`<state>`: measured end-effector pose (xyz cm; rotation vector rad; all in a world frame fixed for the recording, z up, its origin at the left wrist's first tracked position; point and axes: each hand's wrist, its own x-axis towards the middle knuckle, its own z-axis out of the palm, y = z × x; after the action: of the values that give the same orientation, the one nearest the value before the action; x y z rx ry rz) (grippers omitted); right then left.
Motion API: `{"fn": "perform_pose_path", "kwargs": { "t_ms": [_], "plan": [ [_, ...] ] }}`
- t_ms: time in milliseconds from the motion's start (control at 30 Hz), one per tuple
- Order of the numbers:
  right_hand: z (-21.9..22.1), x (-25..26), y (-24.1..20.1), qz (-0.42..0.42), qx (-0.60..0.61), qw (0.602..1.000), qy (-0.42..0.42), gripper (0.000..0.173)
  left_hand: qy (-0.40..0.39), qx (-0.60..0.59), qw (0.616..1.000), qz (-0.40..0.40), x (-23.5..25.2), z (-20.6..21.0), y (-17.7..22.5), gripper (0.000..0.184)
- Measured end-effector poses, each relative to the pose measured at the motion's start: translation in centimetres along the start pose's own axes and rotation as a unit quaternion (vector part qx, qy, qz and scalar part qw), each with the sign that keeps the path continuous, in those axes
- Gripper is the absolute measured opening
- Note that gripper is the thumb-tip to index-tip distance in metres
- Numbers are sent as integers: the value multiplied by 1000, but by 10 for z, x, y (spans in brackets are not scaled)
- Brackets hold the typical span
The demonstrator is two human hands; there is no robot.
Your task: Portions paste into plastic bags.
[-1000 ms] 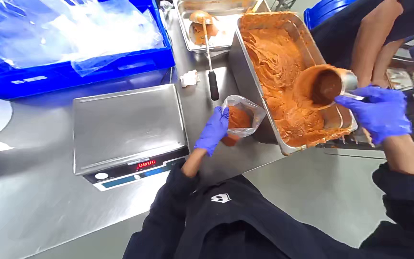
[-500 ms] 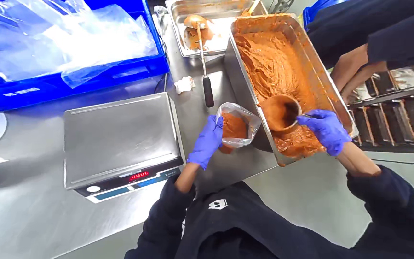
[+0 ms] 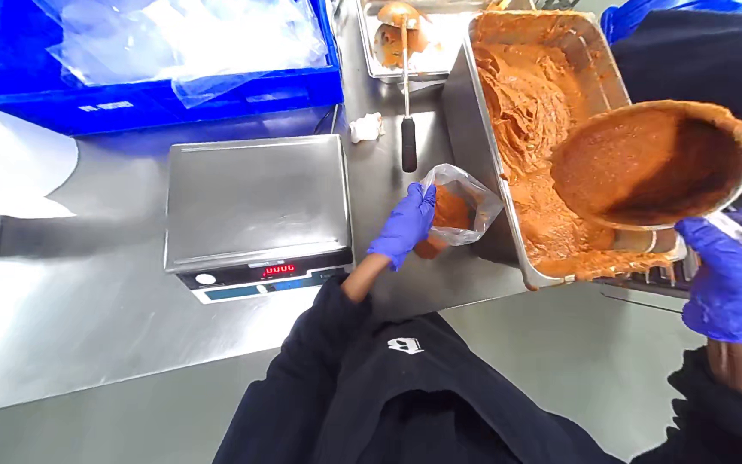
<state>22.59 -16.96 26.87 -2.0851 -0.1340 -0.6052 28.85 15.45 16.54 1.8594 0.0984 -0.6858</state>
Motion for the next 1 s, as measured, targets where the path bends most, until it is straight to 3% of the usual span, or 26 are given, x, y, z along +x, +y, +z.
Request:
{"fn": "perform_pose_path", "kwargs": {
  "t_ms": [100, 200, 300, 400, 667, 867, 1000],
  "plan": [
    [20, -4, -15, -199, -124, 970, -67, 9, 1, -14, 1000, 10, 1, 0, -2, 47],
    [48, 1, -13, -409, -248, 867, -137, 19, -2, -21, 1000, 16, 1, 0, -3, 46],
    [64, 5, 1, -504, -305, 790, -170, 18, -3, -22, 1000, 21, 1, -1, -3, 48],
    [66, 10, 5, -533, -312, 764, -185, 18, 4, -23, 1000, 21, 3, 1, -5, 47],
    [48, 4, -24, -526, -304, 783, -134, 17, 6, -29, 999, 20, 6, -2, -9, 45],
    [76, 3, 9, -542, -288, 774, -155, 14, 9, -13, 1000, 16, 6, -2, -7, 45],
    [85, 3, 13, -500, -271, 812, -133, 18, 9, -11, 1000, 10, 6, -1, -8, 48]
  ]
}}
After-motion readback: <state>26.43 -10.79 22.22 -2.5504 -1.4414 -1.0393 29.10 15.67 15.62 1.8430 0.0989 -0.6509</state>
